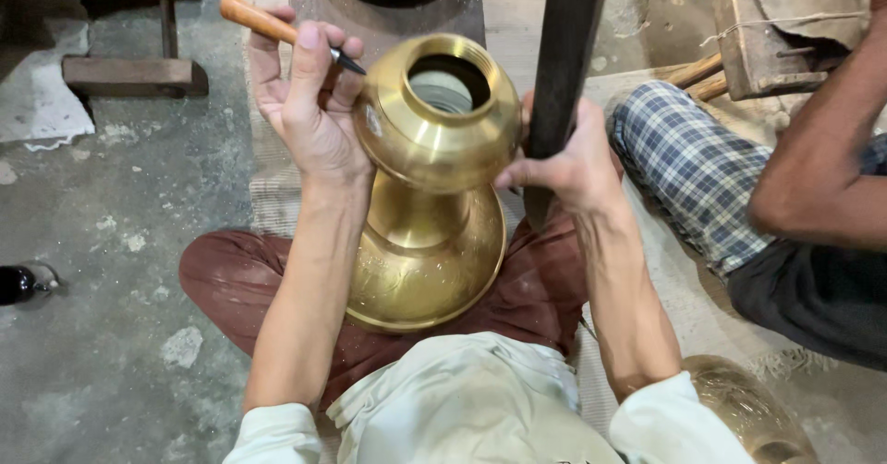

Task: The person sits on the workshop floor holding a brass vessel steady with one hand while striking a punch against it with a hammer, working around the rim and body to shape the metal. They reposition the punch and rotate the vessel as they continue hammering.

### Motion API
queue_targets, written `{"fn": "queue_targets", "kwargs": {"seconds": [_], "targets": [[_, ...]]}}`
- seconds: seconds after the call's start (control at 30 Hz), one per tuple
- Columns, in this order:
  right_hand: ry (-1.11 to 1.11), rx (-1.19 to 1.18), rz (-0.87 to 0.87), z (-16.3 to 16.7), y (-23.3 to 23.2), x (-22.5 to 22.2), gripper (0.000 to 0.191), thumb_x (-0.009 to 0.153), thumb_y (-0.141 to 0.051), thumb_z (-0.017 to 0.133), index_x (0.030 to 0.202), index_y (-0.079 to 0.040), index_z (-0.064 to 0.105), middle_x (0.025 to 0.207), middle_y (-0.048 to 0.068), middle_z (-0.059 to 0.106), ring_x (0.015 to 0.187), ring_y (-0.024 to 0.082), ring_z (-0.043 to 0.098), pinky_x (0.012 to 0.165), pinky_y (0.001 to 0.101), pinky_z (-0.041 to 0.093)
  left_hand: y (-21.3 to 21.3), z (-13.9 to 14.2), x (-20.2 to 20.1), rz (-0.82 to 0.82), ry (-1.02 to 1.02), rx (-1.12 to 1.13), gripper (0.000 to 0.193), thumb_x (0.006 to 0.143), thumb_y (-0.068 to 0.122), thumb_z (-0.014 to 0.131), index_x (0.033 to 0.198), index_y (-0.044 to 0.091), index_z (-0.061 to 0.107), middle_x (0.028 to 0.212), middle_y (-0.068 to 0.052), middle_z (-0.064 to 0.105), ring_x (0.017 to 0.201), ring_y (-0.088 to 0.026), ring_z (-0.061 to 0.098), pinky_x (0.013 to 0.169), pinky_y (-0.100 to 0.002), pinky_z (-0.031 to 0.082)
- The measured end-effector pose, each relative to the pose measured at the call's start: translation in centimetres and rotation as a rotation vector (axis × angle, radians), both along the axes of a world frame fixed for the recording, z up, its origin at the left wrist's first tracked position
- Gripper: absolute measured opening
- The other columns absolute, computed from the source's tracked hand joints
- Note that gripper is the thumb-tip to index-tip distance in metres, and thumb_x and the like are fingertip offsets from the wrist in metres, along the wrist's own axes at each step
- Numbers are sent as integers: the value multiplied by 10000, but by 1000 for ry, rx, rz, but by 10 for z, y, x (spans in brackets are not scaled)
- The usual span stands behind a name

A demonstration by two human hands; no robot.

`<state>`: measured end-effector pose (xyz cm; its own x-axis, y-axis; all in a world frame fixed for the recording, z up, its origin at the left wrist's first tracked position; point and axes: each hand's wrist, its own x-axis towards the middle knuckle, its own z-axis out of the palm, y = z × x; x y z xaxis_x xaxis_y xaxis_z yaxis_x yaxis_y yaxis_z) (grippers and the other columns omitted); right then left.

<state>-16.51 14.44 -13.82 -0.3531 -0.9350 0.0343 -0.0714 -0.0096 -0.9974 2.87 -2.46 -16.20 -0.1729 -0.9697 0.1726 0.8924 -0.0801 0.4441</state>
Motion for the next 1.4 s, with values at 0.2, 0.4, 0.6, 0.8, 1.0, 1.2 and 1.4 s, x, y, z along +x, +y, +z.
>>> {"fn": "queue_targets", "kwargs": {"seconds": [0.2, 0.4, 0.6, 0.8, 1.0, 1.2, 1.4], "targets": [[-167, -84, 93, -26, -7, -11, 611, 624, 59, 964, 1096, -45, 590, 963, 4, 611, 865, 108, 626, 741, 273, 541, -5, 10, 7, -92, -143, -102, 363, 1030, 8, 766, 1323, 29, 554, 920, -170, 735, 785, -205, 750, 580, -220, 549], [-237, 2, 6, -14, 43, -9, 375, 742, -72, 818, 1034, -46, 584, 1093, 85, 769, 668, 133, 675, 599, 293, 583, 12, 74, 30, -258, -589, -528, 314, 1041, 10, 773, 1272, 18, 560, 938, -135, 757, 808, -173, 765, 628, -217, 590], [-50, 82, -184, -19, 82, -4, 365, 868, -87, 816, 1150, -14, 595, 859, 116, 632, 677, 160, 655, 630, 326, 571, 27, 112, -2, -166, -950, -1196, 481, 924, 67, 832, 1326, 72, 568, 894, -76, 756, 824, -158, 790, 706, -274, 630], [654, 236, -248, -27, 104, 12, 382, 810, -79, 831, 1135, -36, 638, 819, 97, 727, 716, 219, 701, 692, 366, 551, 24, 112, -21, -216, -1134, -1471, 567, 811, 83, 869, 1317, 102, 612, 831, -164, 731, 753, -376, 716, 655, -412, 553], [685, 282, -288, -29, 109, 19, 481, 829, -87, 815, 1258, -53, 602, 810, 130, 713, 735, 268, 742, 678, 361, 549, 24, 115, -20, -275, -1038, -1484, 521, 862, 94, 851, 1324, 83, 609, 914, -163, 733, 826, -377, 717, 702, -404, 573], [721, 31, -295, -11, 121, -2, 597, 879, -44, 817, 1412, -20, 549, 1052, 129, 724, 940, 242, 717, 875, 341, 565, 23, 121, -21, -312, -1184, -1531, 417, 850, 79, 828, 1221, 55, 641, 788, -177, 706, 771, -415, 697, 669, -477, 545], [976, 91, -333, 27, 131, -17, 426, 1018, -8, 788, 1383, 0, 570, 1032, 103, 760, 895, 153, 749, 798, 269, 573, 27, 124, -18, -298, -1171, -1560, 460, 832, 65, 817, 1248, 80, 622, 757, -166, 689, 723, -388, 702, 638, -466, 538]]}}
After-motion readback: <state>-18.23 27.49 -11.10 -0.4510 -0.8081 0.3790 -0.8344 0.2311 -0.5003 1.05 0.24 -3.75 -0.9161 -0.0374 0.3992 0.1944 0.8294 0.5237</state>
